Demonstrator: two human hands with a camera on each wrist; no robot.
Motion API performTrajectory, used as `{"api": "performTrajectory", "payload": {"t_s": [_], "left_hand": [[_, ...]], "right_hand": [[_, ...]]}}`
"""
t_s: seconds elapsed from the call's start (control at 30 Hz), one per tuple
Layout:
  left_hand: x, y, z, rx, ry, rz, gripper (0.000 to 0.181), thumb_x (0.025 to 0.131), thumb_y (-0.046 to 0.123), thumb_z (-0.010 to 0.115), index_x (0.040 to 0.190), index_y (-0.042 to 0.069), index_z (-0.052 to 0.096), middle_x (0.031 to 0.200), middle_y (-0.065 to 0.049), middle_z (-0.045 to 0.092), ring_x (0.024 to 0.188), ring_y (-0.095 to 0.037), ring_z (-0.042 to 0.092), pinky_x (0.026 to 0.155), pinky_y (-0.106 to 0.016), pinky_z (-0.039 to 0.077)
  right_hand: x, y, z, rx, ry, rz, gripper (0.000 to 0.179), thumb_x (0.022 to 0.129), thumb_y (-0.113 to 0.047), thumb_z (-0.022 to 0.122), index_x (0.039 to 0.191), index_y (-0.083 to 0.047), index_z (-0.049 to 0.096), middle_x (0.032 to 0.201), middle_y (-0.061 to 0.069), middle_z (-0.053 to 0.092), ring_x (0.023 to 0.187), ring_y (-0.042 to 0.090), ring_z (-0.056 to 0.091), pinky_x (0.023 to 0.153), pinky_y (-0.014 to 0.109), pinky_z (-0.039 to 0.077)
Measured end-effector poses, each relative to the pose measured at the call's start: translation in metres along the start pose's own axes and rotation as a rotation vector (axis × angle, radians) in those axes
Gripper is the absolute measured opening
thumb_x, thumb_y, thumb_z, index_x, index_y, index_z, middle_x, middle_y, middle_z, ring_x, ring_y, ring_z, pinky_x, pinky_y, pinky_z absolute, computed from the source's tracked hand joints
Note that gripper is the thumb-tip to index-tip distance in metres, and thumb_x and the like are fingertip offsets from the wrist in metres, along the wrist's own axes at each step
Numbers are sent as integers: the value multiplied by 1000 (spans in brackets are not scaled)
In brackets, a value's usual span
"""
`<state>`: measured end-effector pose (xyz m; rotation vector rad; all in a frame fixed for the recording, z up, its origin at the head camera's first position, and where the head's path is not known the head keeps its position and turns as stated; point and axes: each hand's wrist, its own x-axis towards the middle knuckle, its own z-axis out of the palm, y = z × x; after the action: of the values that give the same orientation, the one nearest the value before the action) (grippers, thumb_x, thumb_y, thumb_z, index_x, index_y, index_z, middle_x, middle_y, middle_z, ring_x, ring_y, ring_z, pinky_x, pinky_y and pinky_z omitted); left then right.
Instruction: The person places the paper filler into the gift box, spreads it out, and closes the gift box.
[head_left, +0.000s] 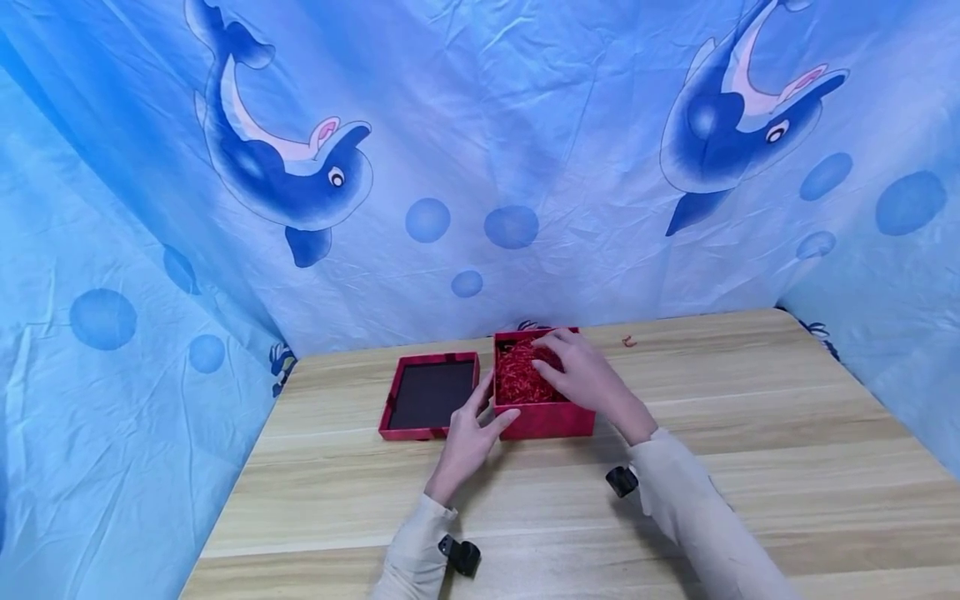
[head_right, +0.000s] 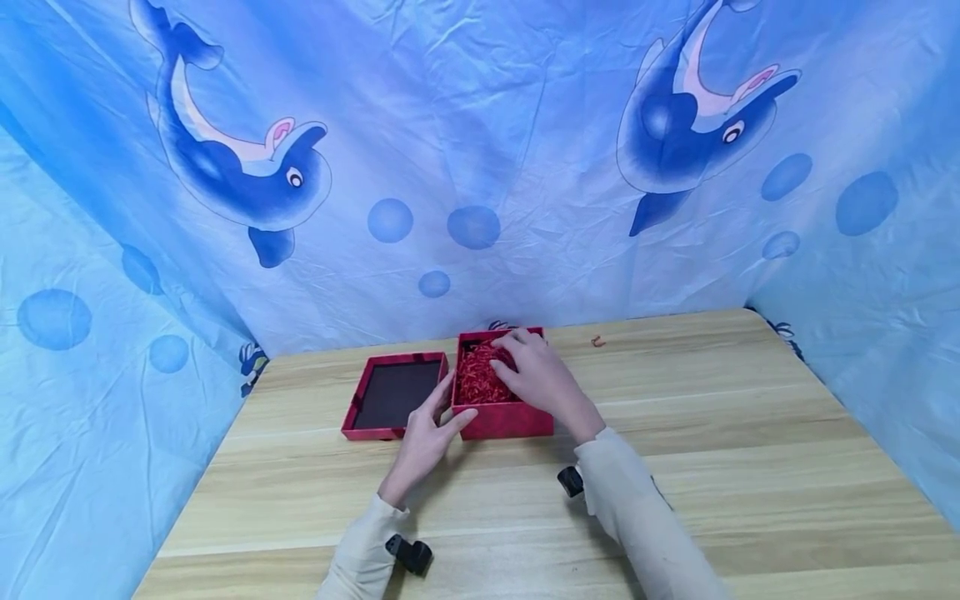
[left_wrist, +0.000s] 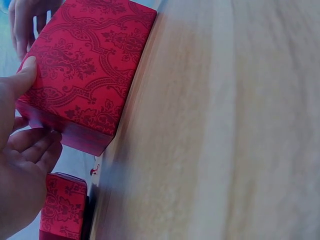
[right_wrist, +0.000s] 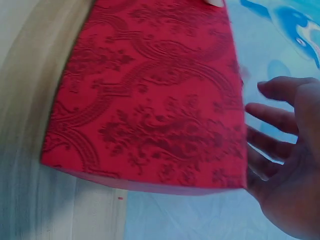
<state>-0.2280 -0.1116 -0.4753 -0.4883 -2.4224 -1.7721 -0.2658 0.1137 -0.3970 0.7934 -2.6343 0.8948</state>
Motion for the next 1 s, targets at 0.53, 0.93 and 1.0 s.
{"api": "performTrajectory", "payload": {"t_s": [0.53,0.93,1.0], "left_hand": [[0,-1,0,-28,10,11,75,97,23,76,162,15,37,162,-10,39,140,-40,46,108,-47,46],[-1,0,2,-36,10,14,75,97,20,76,162,17,38,161,-11,40,139,-40,46,108,-50,46],[0,-1,2,-22,12,18,75,97,22,76,162,18,38,161,-10,40,139,-39,47,108,-49,46]], "right_hand": [[31,4,28,-4,-660,152,56,109,-31,48,157,-2,43,168,22,22,154,47,7,123,63,12],[38,15,33,9,-800,216,60,111,-36,44,164,-11,32,172,14,9,156,39,-3,124,60,4],[38,15,33,12,-812,229,60,111,-36,44,164,-11,30,172,14,10,156,39,-4,125,59,2]]}}
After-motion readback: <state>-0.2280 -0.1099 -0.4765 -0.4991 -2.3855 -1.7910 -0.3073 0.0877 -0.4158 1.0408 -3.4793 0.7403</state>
